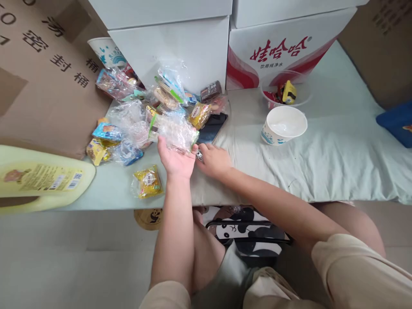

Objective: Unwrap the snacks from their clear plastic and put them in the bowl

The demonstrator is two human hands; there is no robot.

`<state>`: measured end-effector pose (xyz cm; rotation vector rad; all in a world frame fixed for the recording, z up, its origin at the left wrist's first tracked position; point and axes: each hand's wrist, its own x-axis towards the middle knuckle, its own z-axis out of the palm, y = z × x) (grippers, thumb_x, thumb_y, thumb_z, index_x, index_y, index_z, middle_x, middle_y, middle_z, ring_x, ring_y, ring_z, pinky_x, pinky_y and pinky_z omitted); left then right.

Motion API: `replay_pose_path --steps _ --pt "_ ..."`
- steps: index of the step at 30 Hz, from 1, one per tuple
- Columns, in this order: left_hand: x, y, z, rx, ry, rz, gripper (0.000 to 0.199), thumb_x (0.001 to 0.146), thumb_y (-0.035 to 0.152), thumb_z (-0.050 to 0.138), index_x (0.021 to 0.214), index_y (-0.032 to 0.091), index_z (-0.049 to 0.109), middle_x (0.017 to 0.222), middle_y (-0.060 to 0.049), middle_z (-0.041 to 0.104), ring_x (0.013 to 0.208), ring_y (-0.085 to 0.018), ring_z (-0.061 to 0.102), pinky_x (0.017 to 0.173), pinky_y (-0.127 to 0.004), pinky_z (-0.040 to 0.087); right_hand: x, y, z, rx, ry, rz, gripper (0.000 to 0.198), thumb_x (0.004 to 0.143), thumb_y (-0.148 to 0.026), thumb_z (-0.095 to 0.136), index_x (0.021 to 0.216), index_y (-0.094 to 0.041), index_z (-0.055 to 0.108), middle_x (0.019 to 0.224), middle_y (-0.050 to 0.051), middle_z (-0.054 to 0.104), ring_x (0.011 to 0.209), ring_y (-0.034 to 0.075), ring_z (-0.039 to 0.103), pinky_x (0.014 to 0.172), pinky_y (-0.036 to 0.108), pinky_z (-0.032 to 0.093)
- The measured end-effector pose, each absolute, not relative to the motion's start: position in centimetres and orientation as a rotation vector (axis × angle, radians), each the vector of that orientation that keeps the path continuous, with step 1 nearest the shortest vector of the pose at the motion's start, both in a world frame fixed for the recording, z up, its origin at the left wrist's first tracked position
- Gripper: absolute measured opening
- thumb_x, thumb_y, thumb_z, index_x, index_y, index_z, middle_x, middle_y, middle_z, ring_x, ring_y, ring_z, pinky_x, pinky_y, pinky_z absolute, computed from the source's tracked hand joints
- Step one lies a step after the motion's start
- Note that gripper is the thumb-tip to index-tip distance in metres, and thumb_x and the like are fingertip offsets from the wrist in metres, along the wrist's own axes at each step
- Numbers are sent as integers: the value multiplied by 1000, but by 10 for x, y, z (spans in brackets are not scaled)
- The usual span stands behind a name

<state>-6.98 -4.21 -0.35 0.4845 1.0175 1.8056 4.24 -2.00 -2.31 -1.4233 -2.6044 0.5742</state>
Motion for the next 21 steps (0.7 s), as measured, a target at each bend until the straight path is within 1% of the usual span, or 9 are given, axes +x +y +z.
replay_pose_path --steps 2,4,6,9,11,14,16,18,21 --pt "-68 -47 -5 522 1011 1780 72 75 83 54 126 32 60 132 -10 64 127 -32 58 71 -31 57 42 -15 -20 -1436 -2643 602 31 95 -33 42 116 -17 60 118 15 69 105 31 66 80 38 50" --pt "-66 -51 -7 547 1014 1726 77 73 87 52 128 33 59 133 -11 64 126 -33 58 73 -33 58 63 -14 -19 -1437 -2644 679 26 91 -29 44 106 -18 62 112 14 71 96 29 67 74 36 48" --pt "-65 -53 -9 569 1014 1641 77 74 86 52 130 33 59 131 -10 65 124 -32 60 74 -34 59 99 -17 -19 -1457 -2518 859 21 88 -30 44 90 -19 62 93 11 72 81 25 65 69 34 45" --pt "-63 -53 -13 585 1013 1524 74 74 79 58 130 31 60 126 -9 67 121 -33 63 73 -34 60 158 -25 -23 -1408 -2082 1348 19 87 -28 39 77 -21 54 63 1 60 60 18 55 59 30 42" --pt "-60 -50 -15 582 1021 1509 71 74 74 62 128 28 62 121 -10 69 118 -34 65 69 -34 60 186 -31 -28 -1382 -1847 1502 13 85 -28 42 78 -22 52 59 -2 56 51 15 48 52 28 38" --pt "-53 -45 -17 553 1041 1522 64 72 68 66 117 24 65 114 -11 71 110 -32 69 58 -29 57 206 -35 -37 -1321 -1652 1530 7 82 -25 44 81 -23 50 64 -2 58 50 13 44 49 26 34" --pt "-47 -40 -18 527 1071 1494 56 71 61 70 111 22 65 108 -10 72 101 -29 70 52 -26 55 209 -32 -42 -1296 -1568 1539 5 81 -25 44 81 -23 48 59 -3 54 49 12 41 47 26 31" --pt "-38 -37 -18 536 1117 1463 52 69 50 74 113 22 64 105 -7 71 91 -25 71 50 -24 54 212 -28 -44 -1272 -1523 1570 6 82 -27 43 84 -23 48 53 -6 45 47 12 36 45 25 28" --pt "-22 -32 -20 614 1166 1413 62 68 37 79 126 30 57 115 -4 69 90 -22 69 58 -27 59 216 -24 -45 -1234 -1565 1552 17 90 -36 43 95 -22 52 52 -8 38 45 12 33 44 25 27"
